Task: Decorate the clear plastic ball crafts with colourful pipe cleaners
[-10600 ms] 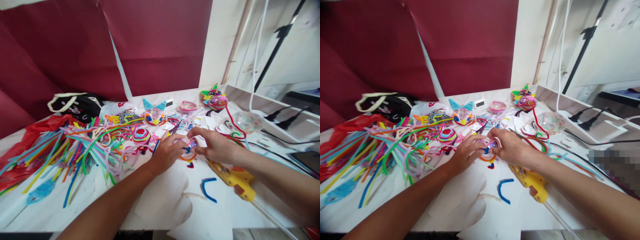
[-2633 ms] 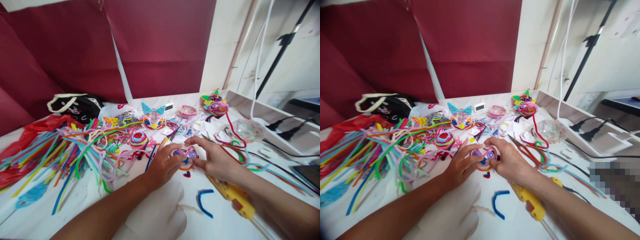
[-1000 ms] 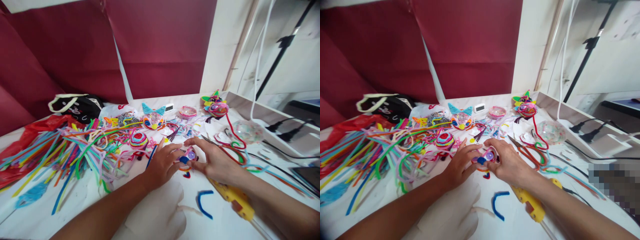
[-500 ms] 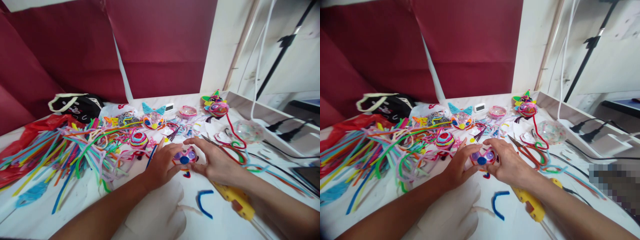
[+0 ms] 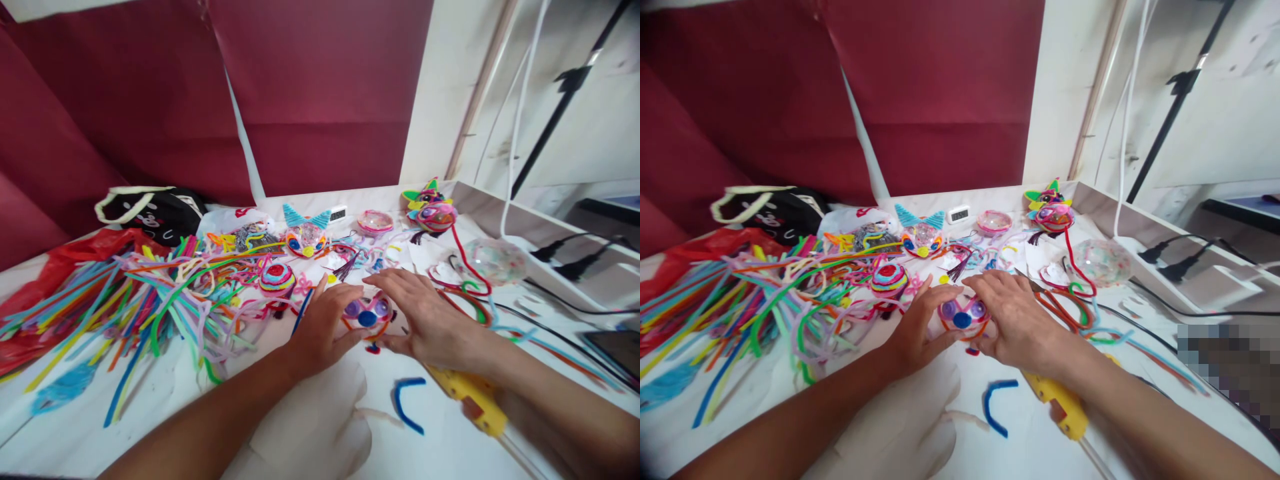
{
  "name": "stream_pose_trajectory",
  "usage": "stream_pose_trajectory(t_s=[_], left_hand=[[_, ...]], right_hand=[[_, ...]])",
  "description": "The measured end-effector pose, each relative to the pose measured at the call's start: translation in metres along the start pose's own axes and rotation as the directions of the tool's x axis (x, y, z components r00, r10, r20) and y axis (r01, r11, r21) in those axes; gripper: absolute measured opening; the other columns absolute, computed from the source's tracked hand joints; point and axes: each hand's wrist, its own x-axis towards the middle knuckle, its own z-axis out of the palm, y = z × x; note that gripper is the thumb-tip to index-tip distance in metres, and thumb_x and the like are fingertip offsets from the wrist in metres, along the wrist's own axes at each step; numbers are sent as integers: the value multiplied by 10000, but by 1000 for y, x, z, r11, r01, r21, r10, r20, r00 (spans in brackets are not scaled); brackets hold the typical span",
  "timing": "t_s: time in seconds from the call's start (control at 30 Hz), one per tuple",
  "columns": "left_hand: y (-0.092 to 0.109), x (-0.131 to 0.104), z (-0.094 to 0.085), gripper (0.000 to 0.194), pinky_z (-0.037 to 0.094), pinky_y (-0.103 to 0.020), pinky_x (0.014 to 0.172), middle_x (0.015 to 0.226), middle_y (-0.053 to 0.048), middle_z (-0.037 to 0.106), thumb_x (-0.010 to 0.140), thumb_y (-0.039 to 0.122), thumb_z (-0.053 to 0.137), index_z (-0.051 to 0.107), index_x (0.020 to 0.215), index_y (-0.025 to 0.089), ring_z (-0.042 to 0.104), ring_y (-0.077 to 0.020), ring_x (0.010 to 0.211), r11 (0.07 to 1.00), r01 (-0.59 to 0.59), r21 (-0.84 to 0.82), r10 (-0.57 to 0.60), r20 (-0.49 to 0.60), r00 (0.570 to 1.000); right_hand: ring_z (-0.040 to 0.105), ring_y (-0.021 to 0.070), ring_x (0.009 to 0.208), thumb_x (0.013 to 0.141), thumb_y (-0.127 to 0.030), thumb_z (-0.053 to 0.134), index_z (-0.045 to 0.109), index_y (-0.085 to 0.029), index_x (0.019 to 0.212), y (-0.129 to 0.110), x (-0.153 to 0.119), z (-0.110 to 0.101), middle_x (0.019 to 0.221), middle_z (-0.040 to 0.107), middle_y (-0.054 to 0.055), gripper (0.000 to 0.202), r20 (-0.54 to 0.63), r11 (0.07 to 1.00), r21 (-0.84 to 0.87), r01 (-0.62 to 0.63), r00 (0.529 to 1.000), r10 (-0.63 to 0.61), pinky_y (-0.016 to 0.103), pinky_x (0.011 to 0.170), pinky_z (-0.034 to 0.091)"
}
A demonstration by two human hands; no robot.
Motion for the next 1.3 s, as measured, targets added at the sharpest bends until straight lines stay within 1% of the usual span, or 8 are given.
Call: stream_pose_trajectory(t_s=[0.13, 0.27, 0.67, 0.83, 0.93, 1.07, 1.2, 1.3], left_hand=[[-1, 0, 0, 519, 191, -568, 1185, 1295, -122, 598, 875, 319, 627, 372, 1319, 241, 541, -248, 1256, 1000, -10, 8, 10, -3, 1000], [0, 1, 0, 516, 199, -563, 1181, 1288, -118, 601, 874, 330, 629, 377, 1317, 247, 551, -251, 1240, 1000, -18, -5, 18, -13, 1000], [-5, -2, 3, 577, 251, -551, 1163, 1267, -131, 601, 831, 368, 677, 382, 1311, 239, 552, -267, 1238, 1000, 12, -22, -12, -38, 999], [-3, 0, -3, 584, 243, -529, 1171, 1294, -137, 584, 837, 349, 667, 384, 1331, 220, 528, -268, 1265, 998, 19, -58, -21, -31, 999], [0, 2, -7, 460, 274, -488, 1160, 1322, -136, 569, 909, 290, 562, 408, 1334, 205, 509, -243, 1280, 990, 110, -88, -114, -42, 993], [2, 5, -11, 311, 396, -375, 1059, 1285, -118, 589, 969, 263, 437, 504, 1261, 182, 524, -211, 1236, 942, 304, -139, -315, -68, 947], [1, 8, -12, 294, 426, -343, 987, 1186, -97, 638, 975, 301, 419, 571, 1185, 163, 573, -205, 1125, 905, 393, -164, -408, -66, 911], [1, 10, -12, 312, 447, -329, 935, 1128, -88, 662, 972, 335, 419, 597, 1155, 156, 600, -201, 1049, 862, 469, -195, -486, -54, 872]], right_hand=[[473, 369, 1187, 780, -374, 693, 495, -185, 1271, 2, 1, 0, 1289, 558, 169, 561, 2, 1000, -23, 5, 1000, -5, 578, 920, 415], [473, 351, 1182, 809, -384, 675, 522, -196, 1237, 2, 2, 1, 1270, 577, 150, 492, 7, 999, -20, 27, 1000, -27, 562, 936, 403], [469, 335, 1192, 832, -413, 655, 527, -167, 1239, 6, 1, 4, 1274, 586, 127, 493, -13, 996, -68, 63, 998, -64, 557, 961, 376], [464, 333, 1193, 855, -412, 641, 516, -160, 1265, 7, 2, 5, 1285, 577, 129, 498, -10, 994, -92, 57, 998, -59, 562, 966, 362], [469, 334, 1185, 847, -395, 653, 520, -160, 1263, 9, 2, 6, 1281, 576, 131, 496, -11, 993, -102, 62, 998, -63, 555, 946, 374], [472, 336, 1182, 821, -331, 668, 522, -154, 1264, 11, 1, 8, 1295, 564, 136, 499, -27, 992, -109, 62, 997, -66, 546, 934, 388], [483, 333, 1173, 820, -337, 667, 527, -160, 1253, 12, 1, 9, 1300, 559, 136, 488, -33, 993, -104, 63, 997, -67, 547, 926, 395], [489, 329, 1173, 819, -334, 664, 531, -163, 1238, 12, 1, 9, 1295, 562, 133, 472, -35, 992, -104, 65, 997, -69, 541, 918, 402]])
